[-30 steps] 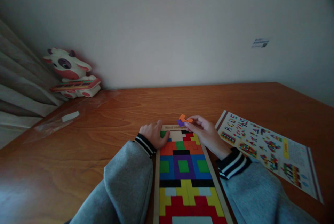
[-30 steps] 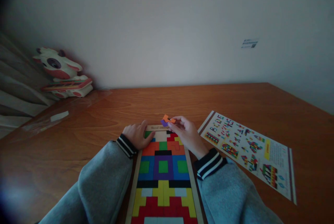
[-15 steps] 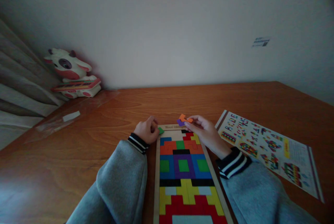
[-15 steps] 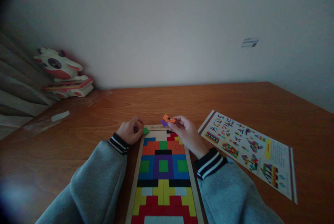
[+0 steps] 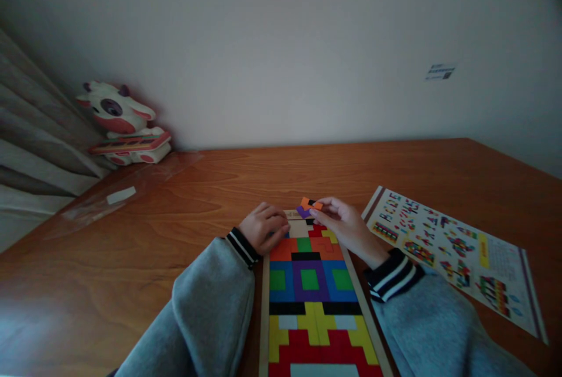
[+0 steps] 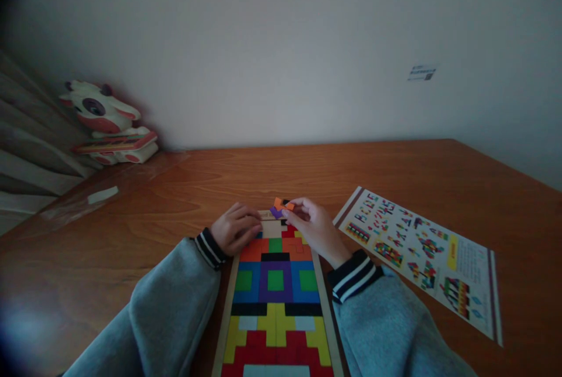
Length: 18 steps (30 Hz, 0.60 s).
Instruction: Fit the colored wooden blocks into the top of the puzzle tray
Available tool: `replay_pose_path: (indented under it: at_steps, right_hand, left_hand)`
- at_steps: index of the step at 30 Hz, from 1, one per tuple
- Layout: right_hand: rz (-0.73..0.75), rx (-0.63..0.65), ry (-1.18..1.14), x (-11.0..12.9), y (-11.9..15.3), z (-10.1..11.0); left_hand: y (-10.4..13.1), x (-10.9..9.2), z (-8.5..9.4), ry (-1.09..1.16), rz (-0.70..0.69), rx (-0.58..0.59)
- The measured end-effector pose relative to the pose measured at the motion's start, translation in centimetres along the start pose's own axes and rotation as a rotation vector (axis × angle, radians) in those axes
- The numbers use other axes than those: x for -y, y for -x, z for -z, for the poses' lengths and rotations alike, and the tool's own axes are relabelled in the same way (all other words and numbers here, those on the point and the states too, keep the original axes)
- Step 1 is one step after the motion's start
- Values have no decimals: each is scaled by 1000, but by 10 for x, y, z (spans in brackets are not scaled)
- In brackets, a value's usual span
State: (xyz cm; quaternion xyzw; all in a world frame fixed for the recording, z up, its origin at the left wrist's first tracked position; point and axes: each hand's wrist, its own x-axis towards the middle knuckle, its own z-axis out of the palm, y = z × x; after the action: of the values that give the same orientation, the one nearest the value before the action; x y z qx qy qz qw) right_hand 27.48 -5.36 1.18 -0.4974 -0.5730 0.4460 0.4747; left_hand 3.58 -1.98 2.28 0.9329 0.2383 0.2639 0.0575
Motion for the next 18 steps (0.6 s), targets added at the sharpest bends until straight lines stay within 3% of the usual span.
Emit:
replay_pose_path:
  at_steps: [2,10,18]
  right_hand:
    - [10,-9,30,1,0,-1]
    - [2,-9,6,3,2,0]
    - [5,-43,-2,5,-2,6]
  left_hand:
    - [0,-3,-5,31,-53,34]
    - [-6,-4,-7,-27,-41,97]
    - [-5,-7,-7,57,67,6]
